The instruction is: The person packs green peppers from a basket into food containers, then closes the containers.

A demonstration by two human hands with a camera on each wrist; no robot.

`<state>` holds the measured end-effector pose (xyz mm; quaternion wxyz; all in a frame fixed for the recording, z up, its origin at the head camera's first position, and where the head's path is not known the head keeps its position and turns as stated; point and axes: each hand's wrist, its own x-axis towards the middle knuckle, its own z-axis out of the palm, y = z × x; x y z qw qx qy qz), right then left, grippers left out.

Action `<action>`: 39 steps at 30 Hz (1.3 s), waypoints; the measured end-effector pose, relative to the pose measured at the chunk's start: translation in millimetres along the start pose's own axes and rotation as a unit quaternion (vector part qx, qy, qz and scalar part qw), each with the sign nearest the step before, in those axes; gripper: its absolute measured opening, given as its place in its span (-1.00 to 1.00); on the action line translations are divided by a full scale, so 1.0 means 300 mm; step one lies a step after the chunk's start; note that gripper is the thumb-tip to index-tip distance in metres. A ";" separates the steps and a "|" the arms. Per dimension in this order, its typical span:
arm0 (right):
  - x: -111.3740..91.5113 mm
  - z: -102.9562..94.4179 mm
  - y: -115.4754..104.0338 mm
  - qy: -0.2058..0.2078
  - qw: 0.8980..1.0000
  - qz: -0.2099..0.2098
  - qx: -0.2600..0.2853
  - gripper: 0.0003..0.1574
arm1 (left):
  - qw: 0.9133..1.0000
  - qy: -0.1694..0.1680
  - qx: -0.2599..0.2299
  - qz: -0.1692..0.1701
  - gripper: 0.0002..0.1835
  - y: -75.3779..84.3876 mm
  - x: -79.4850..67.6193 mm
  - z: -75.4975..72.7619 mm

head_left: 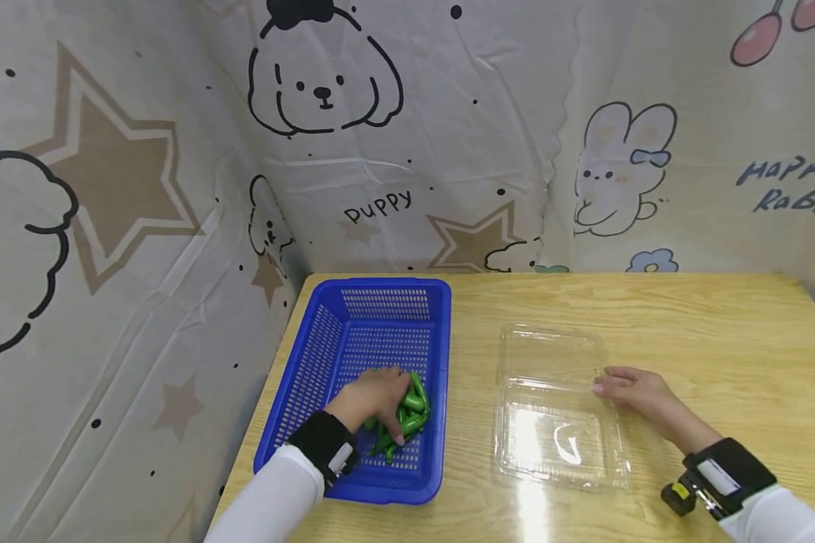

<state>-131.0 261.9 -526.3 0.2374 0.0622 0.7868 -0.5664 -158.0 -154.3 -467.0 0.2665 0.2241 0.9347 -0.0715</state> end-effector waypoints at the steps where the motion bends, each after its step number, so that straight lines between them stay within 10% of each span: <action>1: 0.003 0.001 0.002 -0.003 1.000 -0.002 0.005 0.01 | 1.000 -0.002 0.003 -0.001 -0.07 0.003 0.002 -0.002; 13: 0.020 0.004 0.014 -0.008 0.999 -0.002 0.048 0.06 | 0.996 -0.018 0.082 -0.014 0.00 0.024 0.042 0.019; 39: 0.012 0.017 0.032 0.057 0.992 -0.087 0.074 -0.08 | 0.998 0.004 0.022 0.052 -0.39 0.002 0.022 0.026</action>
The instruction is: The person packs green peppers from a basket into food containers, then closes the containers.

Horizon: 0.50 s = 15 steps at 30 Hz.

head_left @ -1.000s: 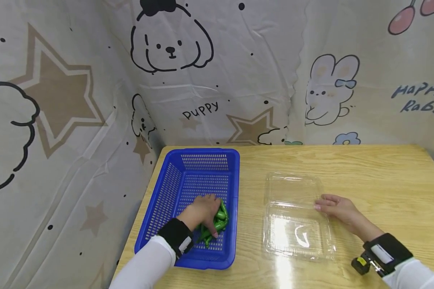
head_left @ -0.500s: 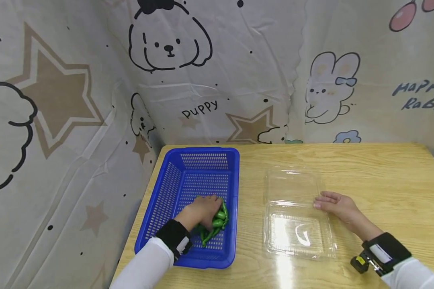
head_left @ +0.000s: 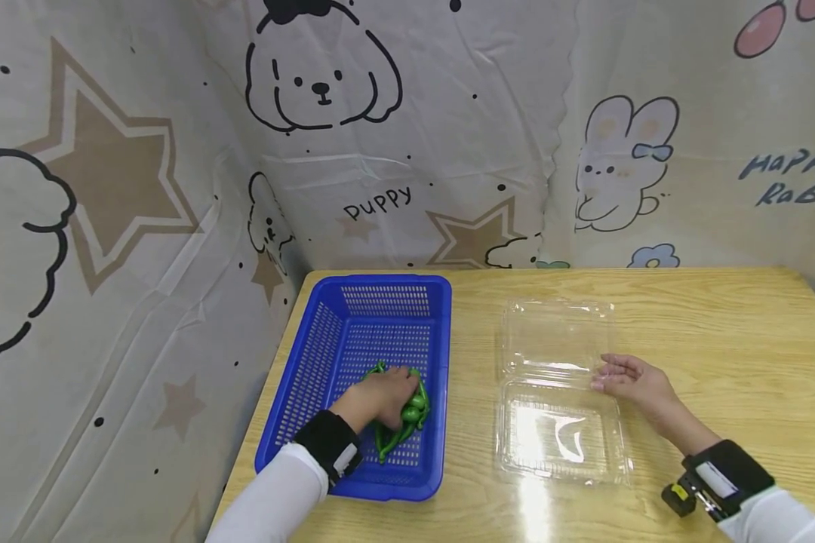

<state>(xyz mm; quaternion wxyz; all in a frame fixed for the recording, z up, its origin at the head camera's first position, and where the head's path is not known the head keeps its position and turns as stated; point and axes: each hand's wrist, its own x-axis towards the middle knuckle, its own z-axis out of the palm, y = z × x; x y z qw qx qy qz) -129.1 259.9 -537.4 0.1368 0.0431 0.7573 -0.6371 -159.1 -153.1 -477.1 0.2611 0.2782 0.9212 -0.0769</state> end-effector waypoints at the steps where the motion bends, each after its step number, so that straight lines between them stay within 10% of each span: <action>1: -0.001 0.001 0.003 0.003 1.000 -0.007 0.001 -0.08 | 1.000 -0.002 0.002 0.001 -0.38 0.000 0.001 -0.001; 15: -0.008 0.013 0.024 0.026 0.997 -0.075 -0.020 -0.17 | 0.998 0.022 -0.036 0.038 -0.49 -0.022 -0.012 -0.004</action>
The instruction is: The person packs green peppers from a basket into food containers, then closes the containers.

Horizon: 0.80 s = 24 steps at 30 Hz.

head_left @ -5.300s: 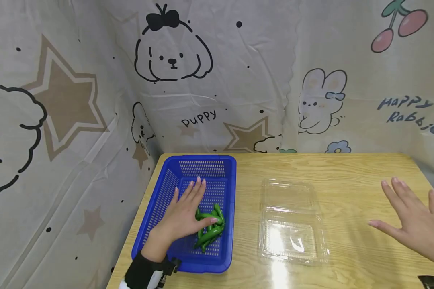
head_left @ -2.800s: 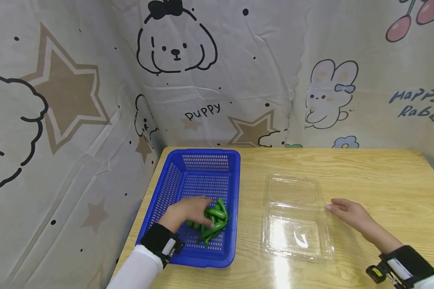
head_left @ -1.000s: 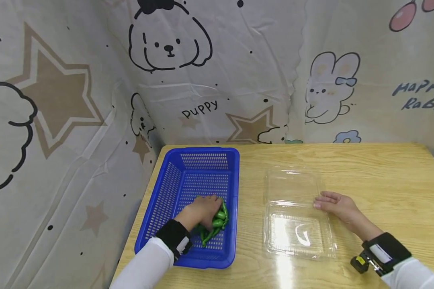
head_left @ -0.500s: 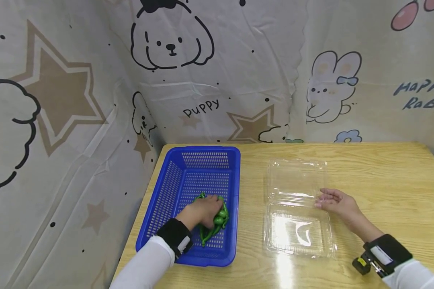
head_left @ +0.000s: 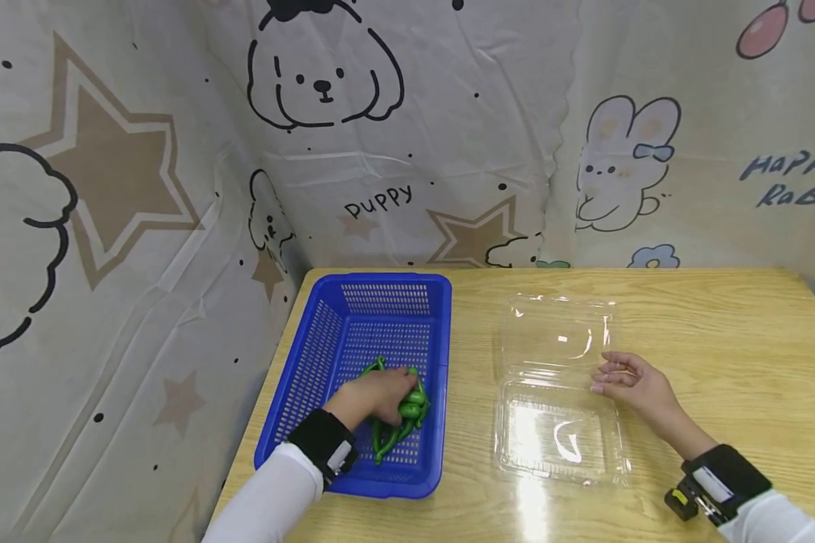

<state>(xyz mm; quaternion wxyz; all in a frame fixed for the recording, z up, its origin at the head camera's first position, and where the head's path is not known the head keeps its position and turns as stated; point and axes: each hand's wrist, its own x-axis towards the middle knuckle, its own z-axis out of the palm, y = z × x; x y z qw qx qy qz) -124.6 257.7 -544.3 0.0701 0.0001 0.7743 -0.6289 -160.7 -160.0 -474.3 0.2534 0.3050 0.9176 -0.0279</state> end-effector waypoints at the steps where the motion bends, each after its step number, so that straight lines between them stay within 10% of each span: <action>1: 0.000 0.000 0.000 0.001 1.000 -0.001 -0.005 -0.17 | 1.000 0.003 -0.007 0.003 -0.49 -0.002 -0.002 0.000; 24: -0.009 0.002 -0.027 -0.007 0.998 -0.008 -0.060 -0.16 | 0.992 0.016 -0.108 -0.057 -0.50 -0.008 -0.099 -0.089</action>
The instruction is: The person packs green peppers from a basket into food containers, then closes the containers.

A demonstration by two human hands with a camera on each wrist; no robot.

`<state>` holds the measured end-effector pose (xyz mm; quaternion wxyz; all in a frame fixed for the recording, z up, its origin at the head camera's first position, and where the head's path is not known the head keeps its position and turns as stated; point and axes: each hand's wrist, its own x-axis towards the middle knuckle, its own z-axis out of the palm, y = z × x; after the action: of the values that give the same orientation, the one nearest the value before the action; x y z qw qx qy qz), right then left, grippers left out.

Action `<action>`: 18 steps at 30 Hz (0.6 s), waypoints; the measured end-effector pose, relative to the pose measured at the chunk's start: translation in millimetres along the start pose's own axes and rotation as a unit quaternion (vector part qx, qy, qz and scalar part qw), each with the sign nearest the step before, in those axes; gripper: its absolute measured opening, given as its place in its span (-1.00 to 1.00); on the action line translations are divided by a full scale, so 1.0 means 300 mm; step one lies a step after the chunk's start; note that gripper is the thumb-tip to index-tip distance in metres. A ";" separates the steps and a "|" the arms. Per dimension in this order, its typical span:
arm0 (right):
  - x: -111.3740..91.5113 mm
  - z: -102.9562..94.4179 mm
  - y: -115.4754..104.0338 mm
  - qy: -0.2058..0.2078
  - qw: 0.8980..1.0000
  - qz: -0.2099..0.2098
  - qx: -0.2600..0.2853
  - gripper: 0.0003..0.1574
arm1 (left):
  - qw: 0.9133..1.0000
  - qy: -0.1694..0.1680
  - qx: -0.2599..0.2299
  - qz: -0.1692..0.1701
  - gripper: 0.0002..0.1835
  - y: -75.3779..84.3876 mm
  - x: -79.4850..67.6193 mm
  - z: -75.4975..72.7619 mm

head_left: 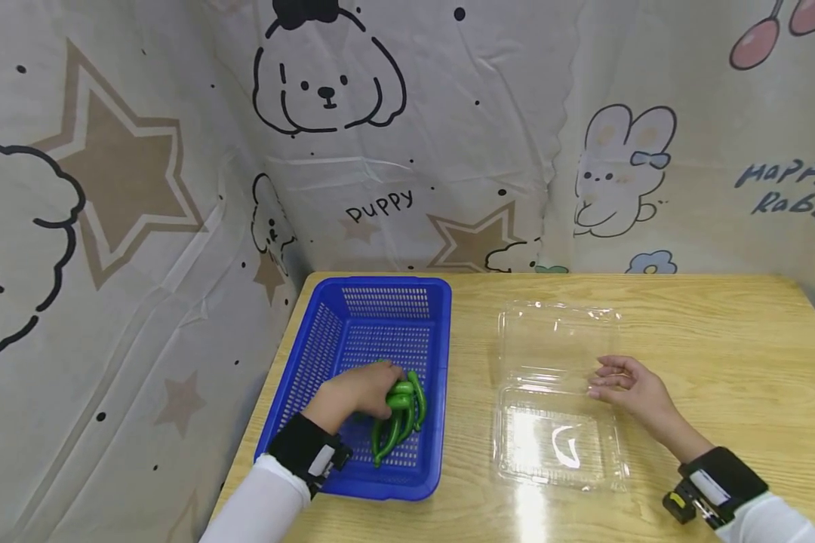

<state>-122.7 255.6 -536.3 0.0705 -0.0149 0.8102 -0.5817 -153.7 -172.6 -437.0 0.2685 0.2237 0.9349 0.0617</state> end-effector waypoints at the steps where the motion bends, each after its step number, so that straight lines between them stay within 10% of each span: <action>1: 0.000 0.000 -0.001 0.000 1.000 0.001 -0.004 -0.16 | 1.000 0.004 -0.001 0.001 -0.48 -0.001 -0.003 -0.006; 18: 0.003 0.005 0.000 0.031 0.999 -0.007 -0.026 -0.29 | 0.999 0.045 -0.008 0.019 -0.49 0.028 -0.046 -0.060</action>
<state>-123.3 254.1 -536.9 0.0408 -0.0049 0.8269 -0.5609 -149.8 -171.3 -413.2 0.2267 0.2364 0.9411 0.0847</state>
